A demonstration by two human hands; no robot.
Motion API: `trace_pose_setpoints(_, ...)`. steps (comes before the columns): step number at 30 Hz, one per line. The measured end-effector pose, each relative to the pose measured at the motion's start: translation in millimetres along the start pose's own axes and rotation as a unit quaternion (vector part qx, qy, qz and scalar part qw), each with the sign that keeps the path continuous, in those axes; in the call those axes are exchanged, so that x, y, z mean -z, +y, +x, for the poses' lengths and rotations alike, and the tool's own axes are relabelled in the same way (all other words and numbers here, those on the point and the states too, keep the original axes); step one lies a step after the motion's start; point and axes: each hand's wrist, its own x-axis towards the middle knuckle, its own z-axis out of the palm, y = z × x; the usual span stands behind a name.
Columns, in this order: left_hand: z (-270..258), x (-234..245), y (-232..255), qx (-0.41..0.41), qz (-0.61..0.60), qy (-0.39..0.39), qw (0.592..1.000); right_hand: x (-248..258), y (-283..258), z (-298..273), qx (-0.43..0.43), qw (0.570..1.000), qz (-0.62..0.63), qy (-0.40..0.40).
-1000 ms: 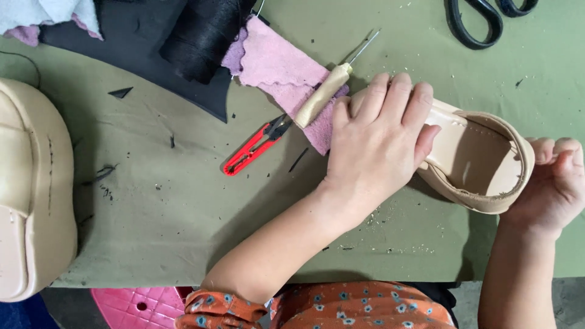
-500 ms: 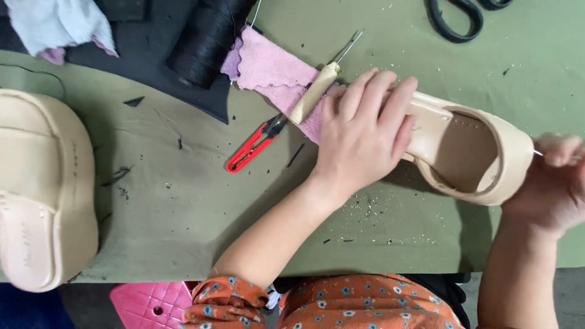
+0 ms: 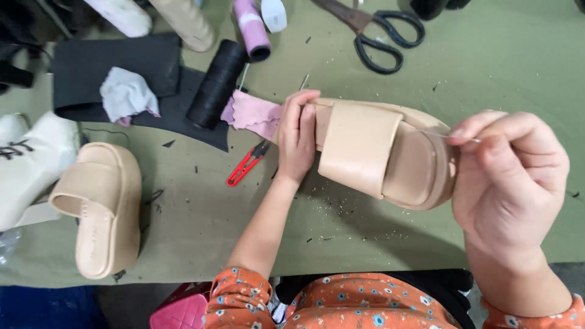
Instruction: The person is sewing a beige platform slide sandal using a needle and thread. They use a stitching awl to create holes in the sole and upper, then pull the thread through to stitch the parts together. The person trims the excess thread with a utility knife and inspects the finished stitching.
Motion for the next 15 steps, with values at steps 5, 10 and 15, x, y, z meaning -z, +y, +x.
trace_pose_setpoints(5,-6.1,-21.8,13.6,0.114,-0.097,0.003,0.989,-21.4,-31.9,6.5,-0.028,0.999,-0.034,-0.005)
trace_pose_setpoints(10,-13.6,-45.0,6.9,0.154,-0.183,0.010,0.971,-25.2,-46.8,24.5,-0.007,0.994,-0.092,-0.061)
trace_pose_setpoints(15,-23.5,-50.1,-6.0,0.098,-0.144,0.002,0.985,-24.5,-50.3,57.9,-0.016,0.970,-0.106,-0.217)
